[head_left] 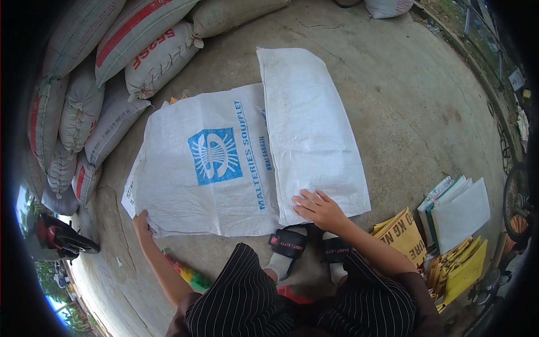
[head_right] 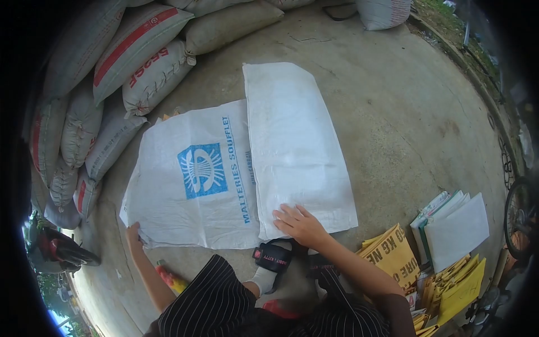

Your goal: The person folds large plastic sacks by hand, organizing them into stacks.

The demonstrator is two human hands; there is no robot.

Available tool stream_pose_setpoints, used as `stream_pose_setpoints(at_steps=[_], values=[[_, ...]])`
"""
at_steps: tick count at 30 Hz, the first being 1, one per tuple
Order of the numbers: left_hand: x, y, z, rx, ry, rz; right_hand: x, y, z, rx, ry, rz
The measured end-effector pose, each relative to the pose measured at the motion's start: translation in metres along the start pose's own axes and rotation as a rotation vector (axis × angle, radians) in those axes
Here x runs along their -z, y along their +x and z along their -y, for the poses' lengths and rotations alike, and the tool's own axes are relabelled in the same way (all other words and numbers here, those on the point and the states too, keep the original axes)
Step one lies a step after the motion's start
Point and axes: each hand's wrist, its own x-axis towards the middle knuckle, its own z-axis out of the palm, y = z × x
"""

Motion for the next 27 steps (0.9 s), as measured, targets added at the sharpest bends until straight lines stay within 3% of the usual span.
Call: stream_pose_setpoints(at_steps=[5, 8, 11, 14, 16, 18, 19, 20, 22, 23, 26, 27], values=[[0.006, -0.002, -0.014, 0.026, 0.013, 0.029, -0.084, -0.035, -0.01, -0.159, -0.03, 0.208], [0.011, -0.008, -0.021, 0.054, -0.16, 0.115, -0.071, -0.042, -0.023, -0.237, 0.045, 0.275], [0.003, -0.039, -0.052, 0.213, -0.309, 0.225, -0.049, -0.042, -0.029, -0.269, 0.185, 0.331], [-0.006, -0.076, -0.094, 0.136, -0.507, 0.305, -0.048, -0.047, -0.038, -0.297, 0.266, 0.365], [-0.016, -0.093, -0.126, -0.015, -0.602, 0.36, -0.052, -0.049, -0.044, -0.314, 0.301, 0.382], [-0.063, -0.127, -0.172, -0.005, -0.619, 0.31, -0.057, -0.048, -0.049, -0.401, 0.448, 0.335], [-0.095, -0.162, -0.212, 0.097, -0.456, 0.441, -0.055, -0.044, -0.048, -0.393, 0.447, 0.337], [-0.12, -0.163, -0.219, -0.046, -0.262, 0.463, -0.05, -0.038, -0.045, -0.436, 0.41, 0.373], [-0.179, -0.176, -0.233, -0.492, 0.297, 0.52, -0.04, -0.022, -0.04, -0.475, 0.366, 0.41], [-0.208, -0.185, -0.226, -0.807, 0.585, 0.27, -0.035, -0.009, -0.035, -0.468, 0.496, 0.24], [-0.223, -0.209, -0.237, -0.688, 0.545, 0.425, -0.014, 0.052, -0.014, -0.545, 0.958, -0.091], [-0.21, -0.211, -0.243, -0.535, 0.403, 0.473, -0.017, 0.077, -0.009, -0.564, 1.044, -0.115]])
